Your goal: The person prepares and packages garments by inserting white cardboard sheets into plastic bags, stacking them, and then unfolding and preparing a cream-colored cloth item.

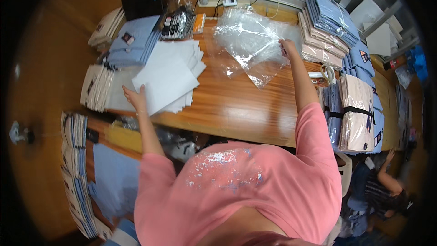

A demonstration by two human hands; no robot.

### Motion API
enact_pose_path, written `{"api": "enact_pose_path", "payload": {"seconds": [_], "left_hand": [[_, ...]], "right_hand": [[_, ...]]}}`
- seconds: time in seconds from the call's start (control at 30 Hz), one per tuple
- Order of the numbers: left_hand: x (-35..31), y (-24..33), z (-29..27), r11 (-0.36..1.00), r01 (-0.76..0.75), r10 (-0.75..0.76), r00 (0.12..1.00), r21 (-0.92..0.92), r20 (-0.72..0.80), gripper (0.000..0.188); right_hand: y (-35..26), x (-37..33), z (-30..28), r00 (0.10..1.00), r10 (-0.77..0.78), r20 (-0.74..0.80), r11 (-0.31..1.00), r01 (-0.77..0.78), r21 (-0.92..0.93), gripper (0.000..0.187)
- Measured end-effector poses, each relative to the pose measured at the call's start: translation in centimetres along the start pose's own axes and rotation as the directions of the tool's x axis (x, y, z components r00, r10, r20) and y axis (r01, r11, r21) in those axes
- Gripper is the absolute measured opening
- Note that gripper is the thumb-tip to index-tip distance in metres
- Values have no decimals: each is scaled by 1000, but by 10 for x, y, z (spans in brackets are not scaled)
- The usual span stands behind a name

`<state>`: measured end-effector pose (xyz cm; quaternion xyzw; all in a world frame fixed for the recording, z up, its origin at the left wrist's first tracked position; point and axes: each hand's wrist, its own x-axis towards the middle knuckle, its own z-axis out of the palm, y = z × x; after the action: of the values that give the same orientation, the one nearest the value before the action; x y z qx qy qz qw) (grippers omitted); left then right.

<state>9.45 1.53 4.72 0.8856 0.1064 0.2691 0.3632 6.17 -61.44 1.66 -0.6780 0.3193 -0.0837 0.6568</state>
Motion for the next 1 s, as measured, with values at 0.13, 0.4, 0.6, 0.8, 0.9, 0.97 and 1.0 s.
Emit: {"api": "enact_pose_path", "payload": {"seconds": [0.13,0.4,0.6,0.8,0.9,0.97,1.0], "left_hand": [[-48,89,107,893,-141,316,872,-428,373,58],[-202,173,227,682,554,349,326,-477,879,44],[-218,203,263,534,608,198,586,-588,786,51],[-108,224,244,727,384,239,636,-569,734,40],[-46,240,248,874,159,337,484,-460,807,31],[-15,297,220,951,-19,287,424,-308,859,27],[-9,317,214,952,-64,292,472,-298,832,24]], "right_hand": [[13,50,-48,879,-314,-358,899,154,-410,26],[-52,39,-17,868,-418,-266,739,155,-655,55],[-60,38,-21,837,-529,-140,390,94,-916,59],[-36,25,0,690,-722,43,-9,52,-999,52],[-28,11,27,886,-463,9,300,166,-939,48],[-24,7,28,959,-280,35,347,135,-928,48],[-10,16,21,949,-313,40,337,150,-930,50]]}}
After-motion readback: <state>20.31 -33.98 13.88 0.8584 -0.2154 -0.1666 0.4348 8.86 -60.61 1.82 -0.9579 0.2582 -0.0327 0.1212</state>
